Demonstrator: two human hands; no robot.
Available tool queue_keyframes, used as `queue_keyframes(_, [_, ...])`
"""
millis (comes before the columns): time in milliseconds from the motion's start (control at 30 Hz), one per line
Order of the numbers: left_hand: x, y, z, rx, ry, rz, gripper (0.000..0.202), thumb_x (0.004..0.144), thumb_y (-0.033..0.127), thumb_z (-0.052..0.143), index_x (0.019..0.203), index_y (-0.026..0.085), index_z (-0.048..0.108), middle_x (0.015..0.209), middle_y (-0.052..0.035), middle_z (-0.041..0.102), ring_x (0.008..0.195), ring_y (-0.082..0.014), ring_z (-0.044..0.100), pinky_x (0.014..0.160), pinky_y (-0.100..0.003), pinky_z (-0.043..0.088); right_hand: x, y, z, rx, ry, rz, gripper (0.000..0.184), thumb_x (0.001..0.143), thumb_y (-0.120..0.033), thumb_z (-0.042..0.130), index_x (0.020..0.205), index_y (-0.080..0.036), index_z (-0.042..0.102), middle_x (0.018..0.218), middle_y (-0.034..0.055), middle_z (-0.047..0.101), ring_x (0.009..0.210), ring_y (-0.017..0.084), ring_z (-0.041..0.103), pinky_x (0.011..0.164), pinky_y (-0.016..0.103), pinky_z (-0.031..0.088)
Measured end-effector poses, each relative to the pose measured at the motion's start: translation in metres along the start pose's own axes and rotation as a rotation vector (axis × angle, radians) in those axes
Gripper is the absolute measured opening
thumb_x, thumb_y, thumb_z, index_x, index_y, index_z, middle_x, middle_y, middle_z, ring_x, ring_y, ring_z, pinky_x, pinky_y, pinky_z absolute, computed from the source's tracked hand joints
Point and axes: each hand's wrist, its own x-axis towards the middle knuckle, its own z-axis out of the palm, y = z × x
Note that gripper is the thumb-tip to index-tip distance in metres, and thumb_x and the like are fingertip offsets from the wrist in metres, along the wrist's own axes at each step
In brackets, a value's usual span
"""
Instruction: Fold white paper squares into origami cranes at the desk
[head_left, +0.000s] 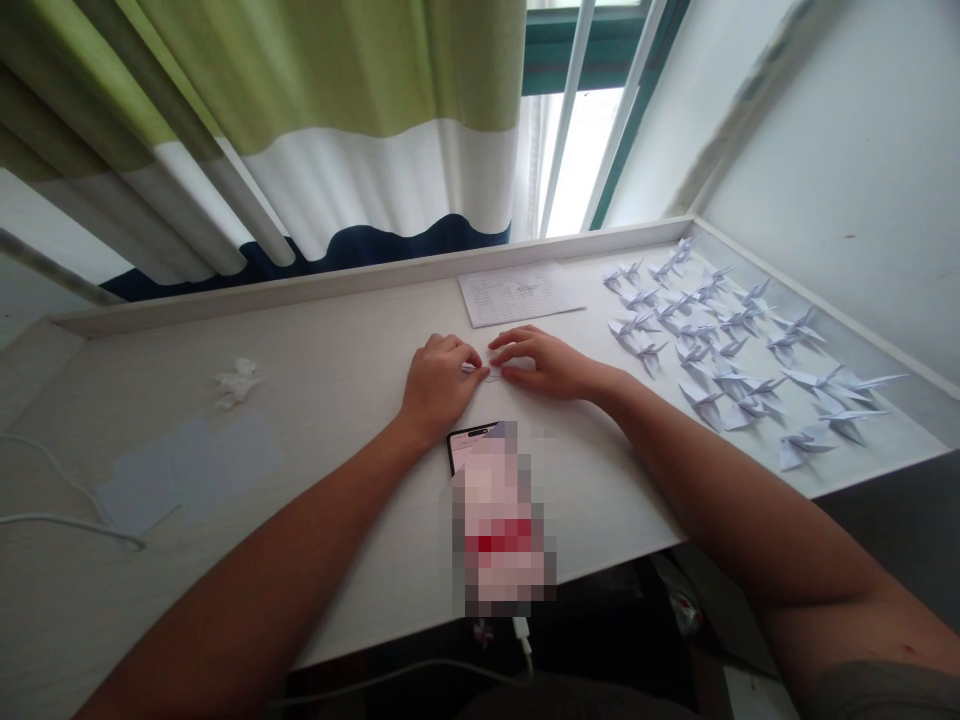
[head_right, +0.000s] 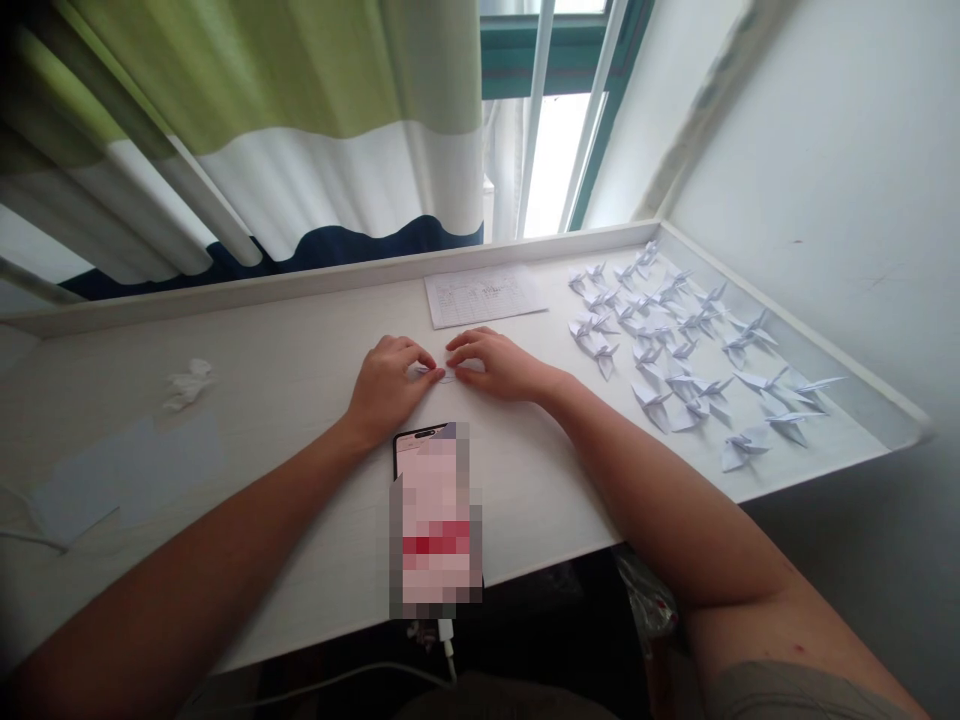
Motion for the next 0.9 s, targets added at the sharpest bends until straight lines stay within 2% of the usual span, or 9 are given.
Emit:
queue_keyframes(100, [0.000, -0.003, -0.002, 0.063, 0.001, -0.001, 0.012, 0.094, 0.024, 0.073, 0.082, 0.022, 0.069, 0.092, -0.0063, 0.075, 0.094, -0.0265, 0.066, 0.087, -0.041, 0.050, -0.001, -0.006, -0.003, -0.045, -0.054, -0.039, 0.026, 0.099, -0.019, 0.063, 0.114, -0.026, 0.082, 0.136, 0.0053, 0.076, 0.141, 0.028, 0.060, 0.119, 0.053, 0.046])
queue_keyframes(200, [0.001, -0.008, -0.004, 0.043, 0.054, -0.062, 0.010, 0.094, 0.025, 0.072, 0.084, 0.022, 0.069, 0.089, -0.0045, 0.075, 0.081, -0.0225, 0.066, 0.079, -0.038, 0.050, -0.002, -0.012, -0.006, -0.098, -0.106, -0.035, 0.027, 0.098, -0.020, 0.066, 0.118, -0.027, 0.082, 0.131, 0.0048, 0.078, 0.137, 0.031, 0.063, 0.118, 0.057, 0.046])
queue_keyframes(267, [0.003, -0.012, -0.005, 0.003, 0.114, -0.079, 0.008, 0.094, 0.026, 0.070, 0.087, 0.022, 0.069, 0.088, -0.0041, 0.075, 0.080, -0.0215, 0.066, 0.078, -0.037, 0.050, -0.002, -0.015, -0.009, -0.141, -0.114, -0.030, 0.025, 0.096, -0.022, 0.069, 0.116, -0.028, 0.082, 0.129, 0.0054, 0.078, 0.138, 0.034, 0.061, 0.118, 0.059, 0.044])
queue_keyframes(333, [0.004, -0.014, -0.006, -0.067, 0.128, -0.030, 0.007, 0.094, 0.026, 0.068, 0.089, 0.022, 0.070, 0.089, -0.0043, 0.076, 0.083, -0.0215, 0.068, 0.079, -0.036, 0.052, -0.002, -0.018, -0.009, -0.174, -0.109, -0.043, 0.020, 0.097, -0.022, 0.070, 0.111, -0.026, 0.083, 0.131, 0.0062, 0.077, 0.144, 0.034, 0.056, 0.120, 0.058, 0.041])
queue_keyframes(433, [0.005, -0.016, -0.006, -0.129, 0.018, 0.122, 0.010, 0.093, 0.024, 0.065, 0.089, 0.022, 0.074, 0.092, -0.0052, 0.078, 0.091, -0.0231, 0.069, 0.086, -0.039, 0.054, -0.001, -0.020, -0.008, -0.199, -0.086, -0.052, 0.011, 0.098, -0.024, 0.071, 0.102, -0.024, 0.081, 0.135, 0.0061, 0.076, 0.148, 0.032, 0.053, 0.123, 0.055, 0.038])
queue_keyframes(567, [0.004, -0.016, -0.005, -0.109, -0.115, 0.247, 0.016, 0.095, 0.026, 0.065, 0.092, 0.022, 0.081, 0.100, -0.0069, 0.080, 0.099, -0.0263, 0.070, 0.092, -0.045, 0.053, 0.001, -0.023, -0.007, -0.198, -0.060, 0.008, 0.010, 0.096, -0.030, 0.074, 0.102, -0.024, 0.080, 0.114, 0.0080, 0.080, 0.121, 0.031, 0.069, 0.111, 0.053, 0.046])
queue_keyframes(667, [0.005, -0.018, -0.005, -0.101, -0.138, 0.280, 0.018, 0.096, 0.028, 0.066, 0.096, 0.024, 0.083, 0.104, -0.0070, 0.080, 0.104, -0.0272, 0.069, 0.095, -0.046, 0.053, 0.001, -0.021, -0.009, -0.165, -0.080, 0.035, 0.017, 0.095, -0.031, 0.074, 0.107, -0.021, 0.079, 0.105, 0.0097, 0.078, 0.103, 0.029, 0.070, 0.098, 0.047, 0.051])
queue_keyframes(800, [0.006, -0.019, -0.007, -0.096, -0.182, 0.291, 0.020, 0.096, 0.027, 0.064, 0.097, 0.026, 0.083, 0.108, -0.0060, 0.080, 0.107, -0.0267, 0.069, 0.097, -0.046, 0.052, -0.001, -0.011, -0.015, -0.072, -0.124, 0.006, 0.021, 0.095, -0.025, 0.072, 0.114, -0.022, 0.079, 0.117, 0.0097, 0.077, 0.108, 0.027, 0.070, 0.097, 0.042, 0.053])
queue_keyframes(900, [0.007, -0.015, -0.011, -0.100, -0.206, 0.266, 0.020, 0.097, 0.031, 0.064, 0.097, 0.025, 0.083, 0.110, -0.0063, 0.080, 0.110, -0.0274, 0.069, 0.100, -0.047, 0.051, -0.002, -0.003, -0.017, 0.000, -0.126, -0.001, 0.016, 0.095, -0.021, 0.071, 0.107, -0.024, 0.081, 0.119, 0.0078, 0.078, 0.110, 0.025, 0.071, 0.101, 0.042, 0.053])
